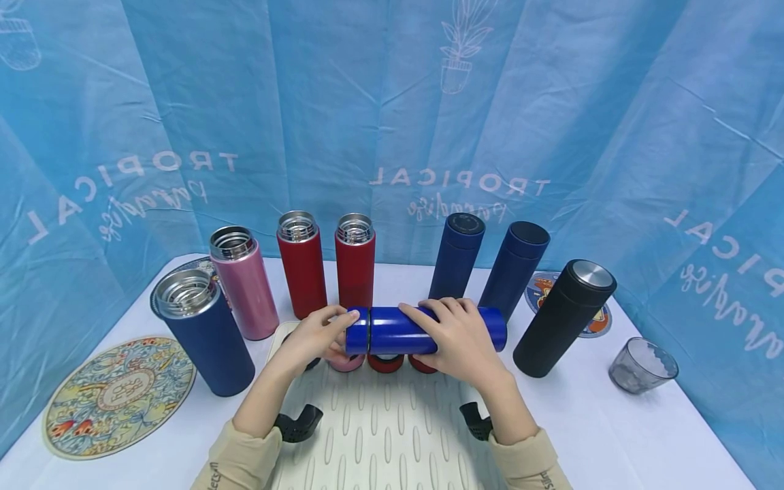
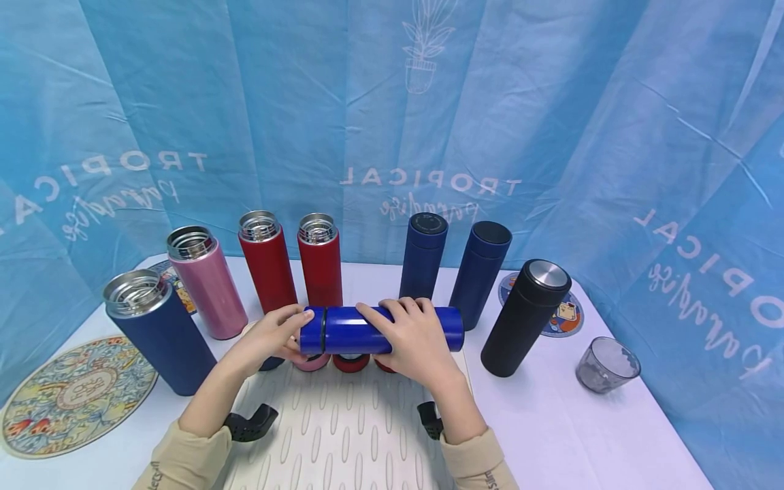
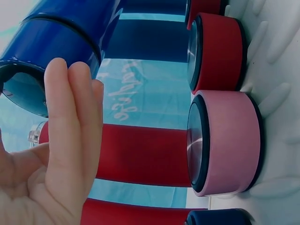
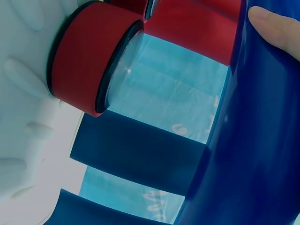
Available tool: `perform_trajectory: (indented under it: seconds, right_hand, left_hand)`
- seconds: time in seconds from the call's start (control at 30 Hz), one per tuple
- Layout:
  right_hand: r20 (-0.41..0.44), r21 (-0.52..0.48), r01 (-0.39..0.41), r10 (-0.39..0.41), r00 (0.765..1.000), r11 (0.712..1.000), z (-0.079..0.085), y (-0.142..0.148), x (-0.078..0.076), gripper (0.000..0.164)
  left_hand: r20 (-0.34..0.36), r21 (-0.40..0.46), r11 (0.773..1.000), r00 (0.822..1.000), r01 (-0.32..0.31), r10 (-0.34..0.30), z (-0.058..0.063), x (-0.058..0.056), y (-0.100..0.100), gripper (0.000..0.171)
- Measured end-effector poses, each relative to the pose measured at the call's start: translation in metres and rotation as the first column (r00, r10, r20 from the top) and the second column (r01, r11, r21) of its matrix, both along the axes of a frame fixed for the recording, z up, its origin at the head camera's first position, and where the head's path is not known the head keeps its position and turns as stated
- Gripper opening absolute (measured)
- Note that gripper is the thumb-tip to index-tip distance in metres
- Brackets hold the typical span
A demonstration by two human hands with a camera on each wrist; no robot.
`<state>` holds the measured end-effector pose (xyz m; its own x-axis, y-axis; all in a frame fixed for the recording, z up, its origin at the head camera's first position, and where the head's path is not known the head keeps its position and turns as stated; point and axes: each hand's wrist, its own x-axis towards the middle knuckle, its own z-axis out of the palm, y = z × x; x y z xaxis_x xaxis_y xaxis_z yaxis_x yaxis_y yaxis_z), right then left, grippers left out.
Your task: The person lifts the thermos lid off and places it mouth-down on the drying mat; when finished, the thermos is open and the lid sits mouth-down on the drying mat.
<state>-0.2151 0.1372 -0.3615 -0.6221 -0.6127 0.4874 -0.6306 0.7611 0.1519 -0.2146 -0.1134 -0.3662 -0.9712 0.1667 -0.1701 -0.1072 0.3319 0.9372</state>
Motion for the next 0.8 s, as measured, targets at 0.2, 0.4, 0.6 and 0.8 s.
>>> perform_trajectory:
  seconds: [0.2, 0.4, 0.6, 0.8]
  right_hand:
    - [0.036, -0.021, 0.016, -0.015, 0.999, 1.000, 0.000, 0.002, 0.000, 0.081]
    - [0.053, -0.029, 0.038, -0.036, 0.998, 0.999, 0.001, 0.006, 0.000, 0.083]
    - [0.057, -0.035, 0.036, -0.034, 0.998, 0.999, 0.002, 0.006, 0.000, 0.083]
    - [0.042, -0.027, 0.026, -0.025, 0.999, 0.999, 0.002, 0.005, 0.000, 0.081]
  left_hand:
    - [-0.071, 0.036, 0.990, 0.989, 0.135, -0.132, -0.001, -0.001, -0.008, 0.059]
    - [-0.353, 0.079, 0.947, 0.897, 0.310, -0.265, -0.001, -0.001, -0.013, 0.073]
    - [-0.438, 0.073, 0.950, 0.866, 0.303, -0.242, -0.001, -0.001, -0.013, 0.054]
    - [-0.409, 0.100, 0.955, 0.886, 0.281, -0.218, -0.002, -0.002, -0.015, 0.054]
